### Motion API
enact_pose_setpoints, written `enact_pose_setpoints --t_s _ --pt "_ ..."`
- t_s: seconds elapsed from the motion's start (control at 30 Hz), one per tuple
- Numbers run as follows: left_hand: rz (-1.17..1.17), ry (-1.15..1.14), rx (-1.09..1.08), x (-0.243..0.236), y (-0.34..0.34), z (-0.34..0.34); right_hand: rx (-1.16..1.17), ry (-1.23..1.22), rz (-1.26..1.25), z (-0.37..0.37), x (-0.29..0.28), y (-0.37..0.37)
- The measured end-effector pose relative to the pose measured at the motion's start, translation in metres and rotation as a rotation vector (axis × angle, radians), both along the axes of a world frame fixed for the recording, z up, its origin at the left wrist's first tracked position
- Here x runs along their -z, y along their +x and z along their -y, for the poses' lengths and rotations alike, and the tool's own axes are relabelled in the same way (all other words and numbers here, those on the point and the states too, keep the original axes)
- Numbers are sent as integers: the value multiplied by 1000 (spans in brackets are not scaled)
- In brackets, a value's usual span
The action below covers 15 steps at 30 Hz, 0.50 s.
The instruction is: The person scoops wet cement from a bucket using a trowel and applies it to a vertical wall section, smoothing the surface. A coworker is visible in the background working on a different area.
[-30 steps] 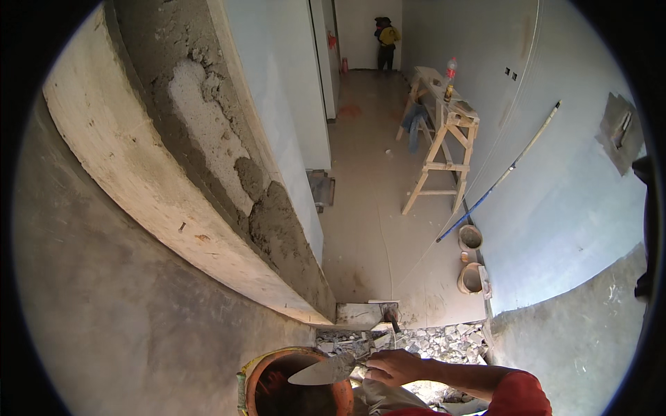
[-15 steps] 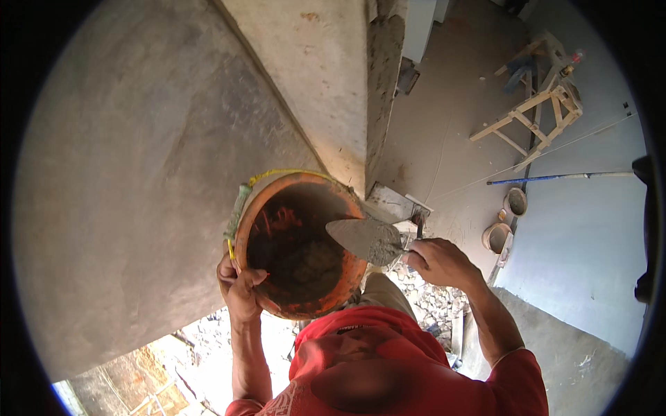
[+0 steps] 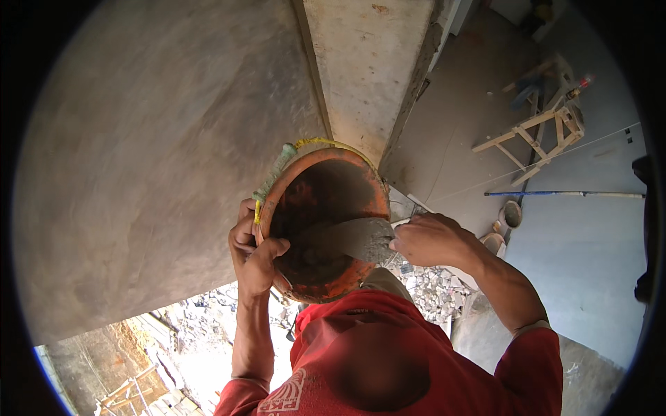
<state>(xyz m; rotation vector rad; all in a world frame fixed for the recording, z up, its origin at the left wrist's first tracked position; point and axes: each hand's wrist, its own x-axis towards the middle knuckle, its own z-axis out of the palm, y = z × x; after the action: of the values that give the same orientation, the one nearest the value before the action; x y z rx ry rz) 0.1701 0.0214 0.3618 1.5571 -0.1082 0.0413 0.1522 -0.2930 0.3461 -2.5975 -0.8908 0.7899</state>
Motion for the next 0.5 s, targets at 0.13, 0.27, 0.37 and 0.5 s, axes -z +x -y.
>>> enact_pose_setpoints --t_s 0.13,0.27,0.37,0.5 --pt "-28 -30 -2 -3 -2 1 173 -46 17 -12 -23 -7" --pt "21 6 65 -5 1 0 99 143 36 -53 -12 -11" --pt "19 -16 68 -3 4 -2 130 -79 -56 -39 -23 -14" --pt "15 -60 81 2 4 -1 197 -121 -32 -26 -36 -4"
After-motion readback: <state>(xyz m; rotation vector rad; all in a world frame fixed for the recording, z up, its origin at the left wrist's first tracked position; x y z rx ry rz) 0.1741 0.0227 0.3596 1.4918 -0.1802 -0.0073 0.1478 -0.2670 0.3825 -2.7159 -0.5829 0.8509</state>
